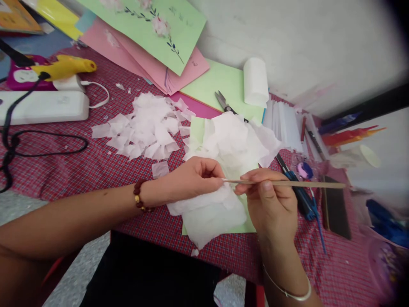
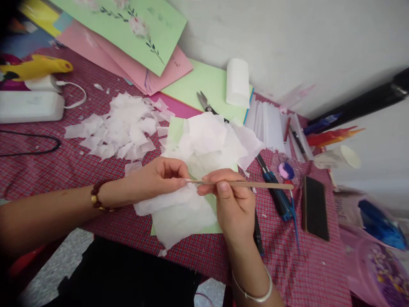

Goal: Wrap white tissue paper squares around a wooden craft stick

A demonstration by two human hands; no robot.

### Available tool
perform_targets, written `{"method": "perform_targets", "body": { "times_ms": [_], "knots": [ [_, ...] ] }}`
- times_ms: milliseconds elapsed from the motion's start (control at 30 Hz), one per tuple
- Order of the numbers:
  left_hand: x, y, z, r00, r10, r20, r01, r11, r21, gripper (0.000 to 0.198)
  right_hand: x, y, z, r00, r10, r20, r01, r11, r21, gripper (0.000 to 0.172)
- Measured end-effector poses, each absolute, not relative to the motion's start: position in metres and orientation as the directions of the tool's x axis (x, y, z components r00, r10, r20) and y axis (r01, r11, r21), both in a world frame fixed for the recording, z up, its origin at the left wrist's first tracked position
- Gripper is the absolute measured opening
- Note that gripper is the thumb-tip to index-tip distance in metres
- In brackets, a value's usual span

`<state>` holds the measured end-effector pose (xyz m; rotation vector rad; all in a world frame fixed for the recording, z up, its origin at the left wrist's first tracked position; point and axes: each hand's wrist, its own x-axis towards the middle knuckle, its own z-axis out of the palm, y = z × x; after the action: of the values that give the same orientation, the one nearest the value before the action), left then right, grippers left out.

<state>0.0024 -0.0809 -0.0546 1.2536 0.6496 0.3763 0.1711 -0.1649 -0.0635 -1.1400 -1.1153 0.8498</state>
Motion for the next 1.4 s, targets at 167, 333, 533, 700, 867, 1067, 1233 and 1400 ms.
{"method": "perform_targets", "body": {
  "times_ms": [167, 333, 533, 700, 867, 1067, 1233, 1400],
  "knots": [
    [0.007, -0.081, -0.062, 0.622, 0.751, -0.222, 0.241, 0.086, 0.967, 0.006, 0.164, -0.169, -0.055, 0.319, 0.914, 0.249, 0.123, 0.221, -0.968, 0.014],
    [0.010, -0.078, -0.073, 0.574, 0.792, -0.207, 0.318, 0.018, 0.948, 0.007, 0.172, -0.171, -0.040, 0.553, 0.777, 0.300, 0.068, 0.317, -0.946, 0.020],
    [0.010, -0.085, -0.067, 0.726, 0.683, -0.076, 0.238, -0.146, 0.960, 0.032, 0.177, -0.166, -0.051, 0.464, 0.882, 0.076, -0.068, 0.121, -0.990, 0.016],
    [0.005, -0.087, -0.067, 0.669, 0.725, 0.165, 0.266, -0.441, 0.857, 0.018, 0.171, -0.166, -0.055, 0.417, 0.908, 0.034, -0.125, 0.094, -0.988, 0.014],
    [0.002, -0.089, -0.068, 0.833, 0.506, 0.222, 0.284, -0.736, 0.614, 0.021, 0.162, -0.169, -0.060, 0.374, 0.927, 0.013, -0.086, 0.049, -0.995, 0.013],
    [0.000, -0.085, -0.064, 0.815, 0.563, 0.139, 0.361, -0.680, 0.638, 0.019, 0.162, -0.167, -0.056, 0.189, 0.981, 0.046, -0.030, 0.053, -0.998, 0.012],
    [-0.004, -0.078, -0.066, 0.855, 0.471, -0.219, 0.215, 0.062, 0.975, 0.023, 0.165, -0.168, -0.051, 0.056, 0.998, 0.035, -0.140, 0.043, -0.989, 0.013],
    [-0.006, -0.075, -0.062, 0.819, 0.477, -0.317, 0.370, -0.018, 0.929, 0.019, 0.164, -0.169, -0.056, 0.038, 0.999, 0.021, -0.159, 0.027, -0.987, 0.014]
  ]
}}
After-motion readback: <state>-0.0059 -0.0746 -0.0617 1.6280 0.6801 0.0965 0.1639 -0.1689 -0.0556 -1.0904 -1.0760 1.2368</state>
